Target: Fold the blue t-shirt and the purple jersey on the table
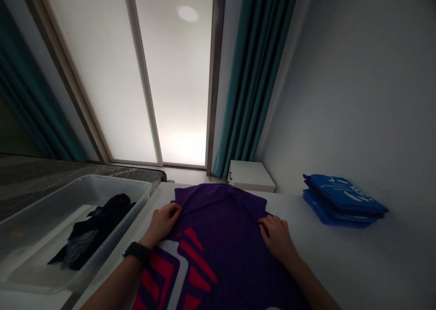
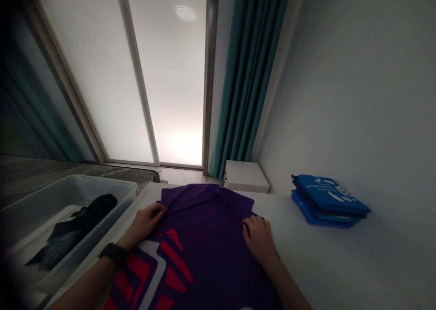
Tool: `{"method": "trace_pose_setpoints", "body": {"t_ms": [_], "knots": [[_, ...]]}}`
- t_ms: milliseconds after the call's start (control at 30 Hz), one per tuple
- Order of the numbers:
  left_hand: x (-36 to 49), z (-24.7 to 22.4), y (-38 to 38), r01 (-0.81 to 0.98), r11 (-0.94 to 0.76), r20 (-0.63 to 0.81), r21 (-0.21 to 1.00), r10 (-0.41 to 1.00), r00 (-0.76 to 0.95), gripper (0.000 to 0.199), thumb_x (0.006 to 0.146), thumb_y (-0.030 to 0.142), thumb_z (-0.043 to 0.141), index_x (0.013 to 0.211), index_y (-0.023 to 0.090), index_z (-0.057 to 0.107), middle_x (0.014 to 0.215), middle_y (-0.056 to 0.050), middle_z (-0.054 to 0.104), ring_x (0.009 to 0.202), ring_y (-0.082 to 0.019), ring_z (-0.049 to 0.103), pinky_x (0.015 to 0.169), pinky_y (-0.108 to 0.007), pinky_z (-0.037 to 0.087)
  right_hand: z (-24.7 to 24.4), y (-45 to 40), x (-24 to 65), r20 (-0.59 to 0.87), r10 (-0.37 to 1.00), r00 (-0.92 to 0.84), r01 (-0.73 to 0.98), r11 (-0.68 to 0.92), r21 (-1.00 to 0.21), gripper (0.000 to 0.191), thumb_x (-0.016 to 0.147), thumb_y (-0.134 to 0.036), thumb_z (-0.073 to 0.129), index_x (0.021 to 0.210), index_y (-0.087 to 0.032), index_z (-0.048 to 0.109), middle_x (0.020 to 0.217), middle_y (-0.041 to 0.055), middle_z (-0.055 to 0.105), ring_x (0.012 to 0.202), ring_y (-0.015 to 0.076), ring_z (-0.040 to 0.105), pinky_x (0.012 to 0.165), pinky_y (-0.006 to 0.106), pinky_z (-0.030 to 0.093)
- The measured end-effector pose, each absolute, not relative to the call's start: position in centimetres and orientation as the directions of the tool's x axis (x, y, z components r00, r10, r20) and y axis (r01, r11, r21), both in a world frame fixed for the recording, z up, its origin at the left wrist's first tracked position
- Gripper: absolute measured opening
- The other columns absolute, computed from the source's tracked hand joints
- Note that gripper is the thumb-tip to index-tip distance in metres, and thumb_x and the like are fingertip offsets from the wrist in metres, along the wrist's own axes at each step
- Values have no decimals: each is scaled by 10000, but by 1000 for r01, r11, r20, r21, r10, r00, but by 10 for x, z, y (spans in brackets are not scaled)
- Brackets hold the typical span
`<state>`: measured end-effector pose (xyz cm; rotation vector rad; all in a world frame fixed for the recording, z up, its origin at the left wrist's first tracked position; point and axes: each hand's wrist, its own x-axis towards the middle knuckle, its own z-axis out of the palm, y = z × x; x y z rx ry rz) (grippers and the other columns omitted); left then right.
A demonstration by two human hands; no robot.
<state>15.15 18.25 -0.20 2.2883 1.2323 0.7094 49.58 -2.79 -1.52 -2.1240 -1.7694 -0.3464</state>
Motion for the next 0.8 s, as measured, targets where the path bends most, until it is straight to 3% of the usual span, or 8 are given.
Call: {"method": "trace_pose_setpoints", "body": {"t_ms": [167, 300, 500, 667, 800], "knots": [[147, 1, 182, 556, -416, 218, 720, 896, 388, 325, 850, 430, 430, 939, 202, 644, 803, -26, 693, 726, -202, 630, 693, -297, 464, -21, -27, 497, 419, 890, 181, 983, -147, -113, 213, 907, -223, 426, 927, -224, 637, 896, 47, 647, 891, 215, 557, 803, 366, 331], [140, 0, 189, 566, -352, 241, 746, 934, 263, 341, 837, 414, 439, 977, 176, 640, 797, -34, 692, 721, -203, 640, 683, -299, 478, -25, -26, 500, 439, 881, 175, 984, -143, -106, 205, 896, -242, 437, 920, -233, 640, 891, 48, 650, 891, 224, 564, 798, 368, 342], [147, 1, 214, 705, -250, 158, 664, 968, 195, 312, 858, 273, 454, 1084, 136, 620, 879, -67, 701, 778, -185, 659, 719, -278, 478, -30, -26, 503, 446, 878, 173, 984, -137, -111, 208, 887, -258, 437, 918, -243, 643, 907, 51, 653, 892, 233, 564, 789, 371, 356], [166, 7, 251, 776, -208, 109, 595, 978, 178, 340, 850, 258, 510, 1142, 111, 604, 908, -105, 713, 825, -213, 662, 750, -301, 461, -33, -25, 503, 438, 879, 188, 981, -148, -124, 209, 886, -268, 444, 939, -241, 644, 911, 53, 646, 897, 238, 560, 778, 372, 366], [176, 12, 273, 803, -233, 60, 549, 969, 241, 249, 821, 254, 560, 1002, 127, 675, 885, -102, 718, 821, -212, 662, 727, -279, 452, -32, -26, 502, 440, 877, 193, 980, -150, -130, 222, 890, -259, 431, 941, -244, 647, 921, 59, 646, 906, 240, 557, 793, 378, 372]]}}
